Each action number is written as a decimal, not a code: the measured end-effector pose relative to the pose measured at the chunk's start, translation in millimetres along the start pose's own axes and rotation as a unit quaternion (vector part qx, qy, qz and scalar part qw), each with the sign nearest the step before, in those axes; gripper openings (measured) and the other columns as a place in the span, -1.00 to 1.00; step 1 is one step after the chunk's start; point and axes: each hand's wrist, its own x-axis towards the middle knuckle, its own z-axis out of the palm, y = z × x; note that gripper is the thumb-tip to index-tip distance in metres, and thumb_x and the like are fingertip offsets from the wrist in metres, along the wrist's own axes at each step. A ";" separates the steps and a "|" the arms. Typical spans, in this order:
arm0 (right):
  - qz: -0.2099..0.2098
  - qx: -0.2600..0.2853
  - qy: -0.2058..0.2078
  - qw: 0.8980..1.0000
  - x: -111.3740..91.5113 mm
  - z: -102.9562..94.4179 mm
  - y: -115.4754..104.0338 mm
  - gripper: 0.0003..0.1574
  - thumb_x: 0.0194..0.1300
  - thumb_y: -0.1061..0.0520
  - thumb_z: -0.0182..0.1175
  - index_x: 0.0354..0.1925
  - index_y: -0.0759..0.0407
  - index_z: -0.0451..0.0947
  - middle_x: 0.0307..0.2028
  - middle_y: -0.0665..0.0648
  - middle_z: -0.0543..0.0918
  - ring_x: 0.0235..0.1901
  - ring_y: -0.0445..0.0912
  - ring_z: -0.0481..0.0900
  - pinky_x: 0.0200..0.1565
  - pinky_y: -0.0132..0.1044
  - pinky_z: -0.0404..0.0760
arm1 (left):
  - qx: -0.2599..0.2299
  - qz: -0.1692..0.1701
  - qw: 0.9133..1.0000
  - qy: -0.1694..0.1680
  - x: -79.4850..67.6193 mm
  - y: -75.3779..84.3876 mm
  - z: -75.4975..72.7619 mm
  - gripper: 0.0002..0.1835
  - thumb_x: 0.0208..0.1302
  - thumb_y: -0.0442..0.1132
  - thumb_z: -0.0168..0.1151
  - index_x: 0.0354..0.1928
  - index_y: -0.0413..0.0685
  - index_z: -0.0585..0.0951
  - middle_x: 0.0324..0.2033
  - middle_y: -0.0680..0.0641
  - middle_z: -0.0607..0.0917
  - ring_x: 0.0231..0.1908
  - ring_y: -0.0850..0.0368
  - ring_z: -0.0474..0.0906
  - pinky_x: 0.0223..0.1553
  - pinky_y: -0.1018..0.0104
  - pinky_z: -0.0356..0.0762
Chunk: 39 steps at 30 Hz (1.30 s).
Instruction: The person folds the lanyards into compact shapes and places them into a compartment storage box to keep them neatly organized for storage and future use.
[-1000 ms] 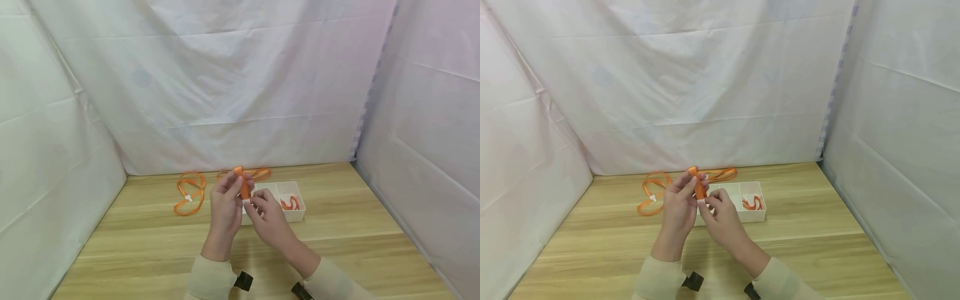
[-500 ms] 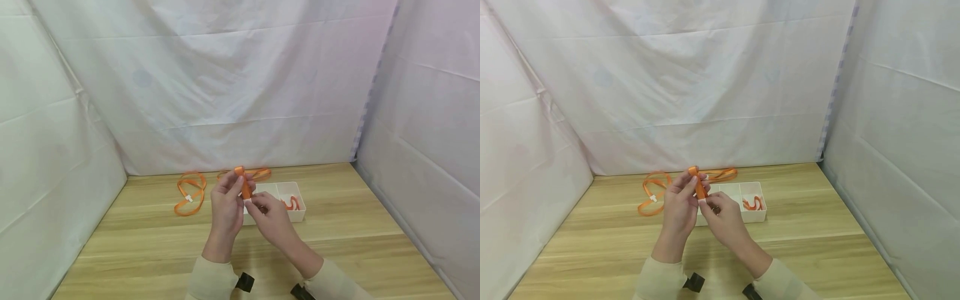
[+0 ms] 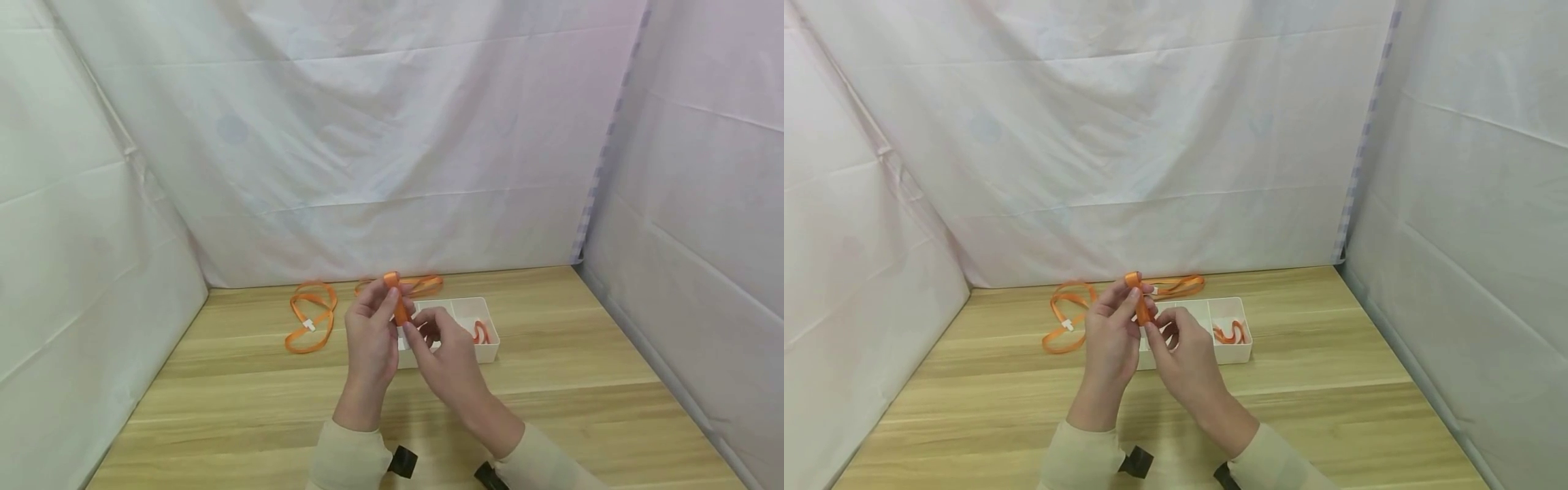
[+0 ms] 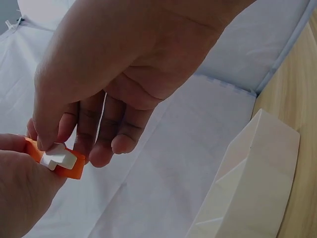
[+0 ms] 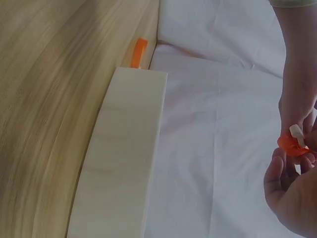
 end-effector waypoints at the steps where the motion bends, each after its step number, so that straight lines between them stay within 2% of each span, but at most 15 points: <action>1: 0.013 0.017 -0.005 1.000 0.5 -0.8 0.0 -0.84 0.45 0.12 0.40 -0.09 0.13 0.64 -0.28 0.02 0.74 -0.33 -0.21 0.67 -0.29 -0.40 0.68 | 0.001 -0.001 1.000 -0.002 -0.1 0.2 -0.1 -0.75 0.53 -0.47 0.18 -0.09 0.01 0.76 -0.29 0.02 0.80 -0.41 0.15 0.65 -0.23 0.42 0.70; 4: 0.069 0.071 -0.038 0.994 2.5 -3.7 -0.7 -0.78 0.44 0.06 0.42 -0.03 0.11 0.70 -0.21 0.05 0.80 -0.26 -0.16 0.72 -0.22 -0.40 0.72 | 0.003 -0.003 1.000 -0.009 -0.2 1.0 -0.8 -0.77 0.53 -0.46 0.18 -0.08 -0.01 0.75 -0.28 0.02 0.81 -0.40 0.16 0.66 -0.21 0.42 0.71; 8: 0.151 0.114 -0.083 0.978 6.5 -8.5 -2.9 -0.79 0.44 0.04 0.42 -0.04 0.11 0.75 -0.20 0.10 0.79 -0.26 -0.12 0.68 -0.22 -0.41 0.70 | 0.007 -0.003 1.000 -0.022 -0.6 1.5 -1.8 -0.77 0.54 -0.45 0.18 -0.09 0.02 0.75 -0.28 0.03 0.82 -0.38 0.18 0.68 -0.18 0.40 0.72; 11: 0.180 0.128 -0.112 0.969 10.5 -12.6 -4.2 -0.81 0.47 0.08 0.38 -0.05 0.14 0.75 -0.22 0.14 0.76 -0.29 -0.08 0.63 -0.24 -0.38 0.68 | 0.016 -0.004 0.999 -0.033 -1.2 2.1 -2.1 -0.76 0.55 -0.45 0.17 -0.09 0.03 0.74 -0.27 0.04 0.82 -0.37 0.18 0.69 -0.15 0.38 0.72; 16: 0.188 0.141 -0.159 0.959 14.4 -17.4 -3.9 -0.80 0.51 0.09 0.30 -0.04 0.19 0.73 -0.22 0.17 0.71 -0.27 -0.05 0.61 -0.23 -0.32 0.69 | 0.027 -0.015 0.999 -0.038 -0.9 2.7 -2.0 -0.81 0.56 -0.45 0.14 -0.04 -0.08 0.70 -0.24 0.02 0.82 -0.34 0.17 0.70 -0.12 0.35 0.72; 20: 0.196 0.141 -0.170 0.955 14.5 -18.6 -4.1 -0.81 0.51 0.12 0.27 -0.06 0.21 0.72 -0.29 0.15 0.69 -0.29 0.01 0.61 -0.26 -0.33 0.65 | 0.037 -0.032 0.998 -0.038 -0.8 3.3 -1.6 -0.85 0.57 -0.43 0.12 -0.01 -0.16 0.65 -0.21 0.01 0.81 -0.29 0.14 0.70 -0.08 0.31 0.74; 23: 0.197 0.134 -0.169 0.956 13.6 -21.0 -4.3 -0.82 0.51 0.14 0.28 -0.06 0.21 0.71 -0.32 0.16 0.68 -0.31 -0.01 0.61 -0.28 -0.34 0.64 | 0.097 -0.038 0.994 -0.037 -0.2 6.1 -3.5 -0.85 0.58 -0.38 0.14 0.04 -0.23 0.64 -0.13 0.03 0.77 -0.15 0.14 0.70 0.03 0.24 0.73; 27: 0.188 0.115 -0.167 0.961 11.1 -25.6 -3.8 -0.82 0.51 0.13 0.29 -0.04 0.20 0.71 -0.28 0.19 0.71 -0.32 -0.08 0.62 -0.25 -0.34 0.65 | 0.202 -0.039 0.978 -0.031 2.1 11.6 -9.1 -0.78 0.56 -0.28 0.22 0.08 -0.29 0.65 -0.04 -0.04 0.73 0.01 0.13 0.69 0.20 0.07 0.71; 29: 0.186 0.107 -0.166 0.963 9.9 -27.2 -3.8 -0.82 0.50 0.12 0.30 -0.04 0.18 0.71 -0.24 0.21 0.72 -0.30 -0.07 0.64 -0.23 -0.34 0.66 | 0.220 -0.041 0.974 -0.023 3.2 13.7 -11.0 -0.77 0.54 -0.26 0.27 0.05 -0.29 0.68 -0.06 -0.05 0.74 0.01 0.12 0.69 0.22 0.03 0.71; 31: 0.188 0.103 -0.165 0.963 8.8 -28.4 -4.4 -0.82 0.49 0.12 0.32 -0.03 0.16 0.71 -0.22 0.22 0.72 -0.28 -0.05 0.64 -0.20 -0.34 0.67 | 0.210 -0.047 0.976 -0.014 3.9 14.7 -12.1 -0.79 0.51 -0.27 0.31 0.01 -0.29 0.71 -0.11 -0.04 0.75 -0.01 0.11 0.69 0.20 0.01 0.73; 34: 0.196 0.104 -0.165 0.961 7.5 -29.0 -5.5 -0.82 0.48 0.10 0.34 -0.03 0.14 0.72 -0.22 0.20 0.71 -0.26 -0.02 0.64 -0.18 -0.33 0.68 | 0.166 -0.057 0.984 0.003 4.2 15.2 -12.5 -0.86 0.45 -0.30 0.38 -0.07 -0.22 0.75 -0.17 0.04 0.74 -0.04 0.11 0.69 0.14 0.03 0.76; 37: 0.204 0.117 -0.164 0.958 6.9 -29.1 -6.8 -0.80 0.47 0.10 0.34 -0.01 0.15 0.72 -0.21 0.16 0.71 -0.24 -0.02 0.65 -0.14 -0.32 0.70 | 0.106 -0.070 0.992 0.008 3.7 15.3 -12.4 -0.96 0.41 -0.34 0.41 -0.20 -0.05 0.79 -0.19 0.06 0.74 -0.05 0.12 0.68 0.11 0.05 0.76; 39: 0.209 0.129 -0.164 0.955 7.0 -29.1 -7.7 -0.79 0.47 0.11 0.33 0.00 0.17 0.71 -0.19 0.16 0.72 -0.23 -0.02 0.67 -0.13 -0.31 0.72 | 0.072 -0.076 0.994 0.006 3.2 15.3 -12.3 -0.87 0.39 -0.36 0.42 -0.28 0.07 0.80 -0.20 0.08 0.76 -0.06 0.13 0.69 0.09 0.09 0.75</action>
